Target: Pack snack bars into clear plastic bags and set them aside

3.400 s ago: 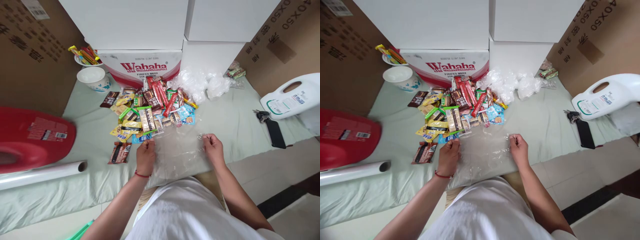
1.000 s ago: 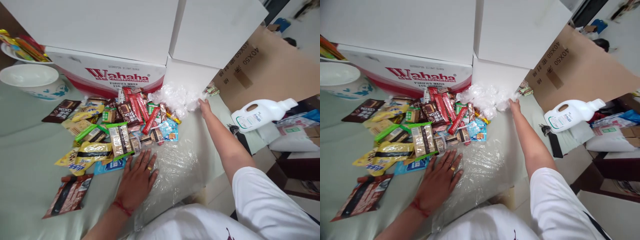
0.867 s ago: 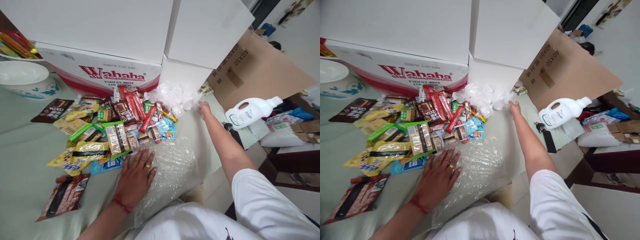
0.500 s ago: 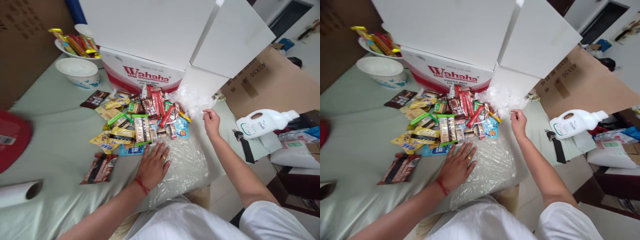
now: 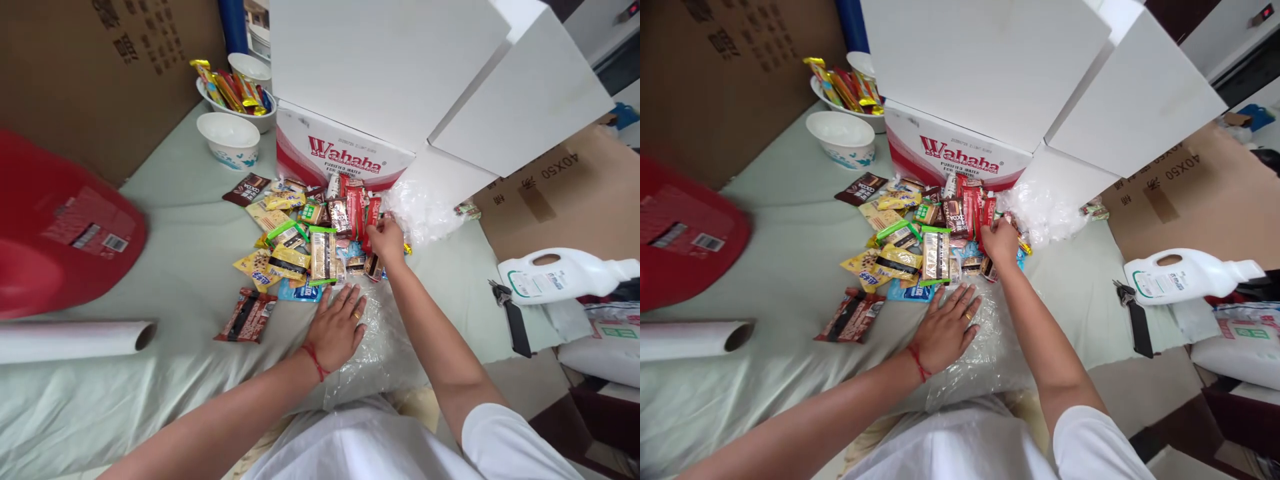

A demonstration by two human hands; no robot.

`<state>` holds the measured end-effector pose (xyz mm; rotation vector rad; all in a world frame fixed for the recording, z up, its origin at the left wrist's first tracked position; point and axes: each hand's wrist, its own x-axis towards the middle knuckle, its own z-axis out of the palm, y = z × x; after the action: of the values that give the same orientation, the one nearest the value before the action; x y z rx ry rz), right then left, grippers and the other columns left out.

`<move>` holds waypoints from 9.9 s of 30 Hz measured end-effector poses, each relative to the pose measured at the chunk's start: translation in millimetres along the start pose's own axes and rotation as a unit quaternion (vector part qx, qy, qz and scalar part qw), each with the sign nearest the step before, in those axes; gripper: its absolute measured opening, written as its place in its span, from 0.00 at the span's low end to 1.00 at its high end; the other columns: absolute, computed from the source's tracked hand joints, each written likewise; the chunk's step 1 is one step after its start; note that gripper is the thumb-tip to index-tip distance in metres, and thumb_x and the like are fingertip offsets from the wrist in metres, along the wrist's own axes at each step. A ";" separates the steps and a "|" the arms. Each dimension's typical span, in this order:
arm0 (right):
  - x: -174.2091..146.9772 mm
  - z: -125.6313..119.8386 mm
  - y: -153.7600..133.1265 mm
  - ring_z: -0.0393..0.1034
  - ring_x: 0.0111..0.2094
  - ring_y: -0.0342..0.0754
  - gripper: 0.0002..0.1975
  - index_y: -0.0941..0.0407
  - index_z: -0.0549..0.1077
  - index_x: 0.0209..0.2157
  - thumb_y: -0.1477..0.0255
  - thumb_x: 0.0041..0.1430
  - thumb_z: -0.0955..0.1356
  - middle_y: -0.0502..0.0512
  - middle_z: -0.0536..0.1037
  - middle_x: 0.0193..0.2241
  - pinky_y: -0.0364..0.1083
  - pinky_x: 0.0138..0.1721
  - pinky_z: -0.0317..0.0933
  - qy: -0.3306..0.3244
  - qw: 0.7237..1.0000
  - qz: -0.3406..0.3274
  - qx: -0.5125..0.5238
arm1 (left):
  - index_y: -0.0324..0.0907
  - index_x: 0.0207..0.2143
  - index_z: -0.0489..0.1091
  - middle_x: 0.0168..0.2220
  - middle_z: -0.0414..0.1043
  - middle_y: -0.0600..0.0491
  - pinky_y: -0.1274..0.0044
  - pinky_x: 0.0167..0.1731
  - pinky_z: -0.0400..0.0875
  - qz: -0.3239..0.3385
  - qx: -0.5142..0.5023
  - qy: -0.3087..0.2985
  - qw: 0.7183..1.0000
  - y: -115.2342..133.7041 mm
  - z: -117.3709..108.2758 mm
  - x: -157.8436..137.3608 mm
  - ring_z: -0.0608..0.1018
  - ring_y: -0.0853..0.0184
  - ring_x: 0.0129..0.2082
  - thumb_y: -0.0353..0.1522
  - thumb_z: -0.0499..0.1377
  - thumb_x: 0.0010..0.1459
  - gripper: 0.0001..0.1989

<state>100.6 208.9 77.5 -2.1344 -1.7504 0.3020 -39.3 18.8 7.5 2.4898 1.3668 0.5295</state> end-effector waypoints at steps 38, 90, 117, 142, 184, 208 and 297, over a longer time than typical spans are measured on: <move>57.6 -9.8 -58.1 0.76 0.48 0.58 0.13 0.61 0.73 0.44 0.68 0.60 0.71 0.56 0.78 0.40 0.61 0.53 0.69 -0.017 0.978 -0.091 0.188 | 0.44 0.70 0.61 0.75 0.52 0.48 0.53 0.65 0.58 -0.014 -0.005 -0.060 0.998 0.5 -8.5 0.3 0.55 0.54 0.74 0.44 0.46 0.72 0.29; -140.2 -70.7 103.3 0.73 0.52 0.56 0.20 0.57 0.72 0.58 0.63 0.74 0.61 0.65 0.78 0.53 0.53 0.54 0.67 -0.065 0.967 -0.241 0.050 | 0.40 0.71 0.58 0.73 0.55 0.47 0.61 0.60 0.63 -0.017 0.061 -0.087 0.994 -6.1 -15.5 6.5 0.60 0.56 0.73 0.27 0.48 0.68 0.29; -12.5 -61.7 35.5 0.72 0.43 0.58 0.15 0.59 0.78 0.46 0.70 0.60 0.66 0.65 0.78 0.44 0.51 0.45 0.64 -0.015 0.990 -0.100 -0.098 | 0.37 0.71 0.58 0.73 0.55 0.46 0.58 0.62 0.63 -0.023 0.044 -0.099 0.994 -5.7 -16.9 6.9 0.58 0.56 0.73 0.29 0.47 0.68 0.30; -153.3 -105.0 76.2 0.75 0.45 0.52 0.18 0.51 0.73 0.59 0.69 0.70 0.64 0.58 0.77 0.51 0.45 0.39 0.65 -0.256 0.923 -0.265 -0.111 | 0.39 0.71 0.58 0.73 0.56 0.46 0.58 0.62 0.62 -0.027 0.049 -0.093 0.994 -5.0 -13.9 7.0 0.59 0.55 0.73 0.30 0.48 0.69 0.29; -119.2 -78.6 180.2 0.70 0.28 0.48 0.15 0.53 0.80 0.42 0.59 0.64 0.66 0.54 0.81 0.36 0.48 0.34 0.66 -0.019 0.988 0.001 0.152 | 0.38 0.60 0.67 0.67 0.66 0.42 0.63 0.66 0.66 -0.073 -0.144 0.080 0.984 -22.1 -9.7 5.1 0.68 0.61 0.68 0.29 0.48 0.71 0.19; -77.7 -43.5 134.9 0.71 0.30 0.48 0.11 0.55 0.79 0.40 0.66 0.56 0.72 0.52 0.80 0.30 0.45 0.33 0.59 -0.126 0.989 0.001 0.081 | 0.41 0.43 0.77 0.38 0.78 0.47 0.70 0.38 0.73 -0.135 -0.023 0.071 0.988 -30.3 -13.8 38.8 0.80 0.59 0.38 0.31 0.55 0.67 0.11; -159.9 -49.8 95.6 0.73 0.39 0.49 0.09 0.55 0.77 0.43 0.70 0.68 0.65 0.56 0.76 0.43 0.46 0.36 0.60 -0.196 0.957 -0.216 -0.006 | 0.42 0.60 0.69 0.41 0.74 0.45 0.68 0.38 0.69 0.189 -0.171 -0.081 0.964 -24.3 -44.4 -41.1 0.75 0.58 0.38 0.31 0.47 0.67 0.23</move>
<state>172.4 29.9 73.9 -1.7133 -2.3826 0.6246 -97.0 -1.3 30.3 2.4399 0.6717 0.5643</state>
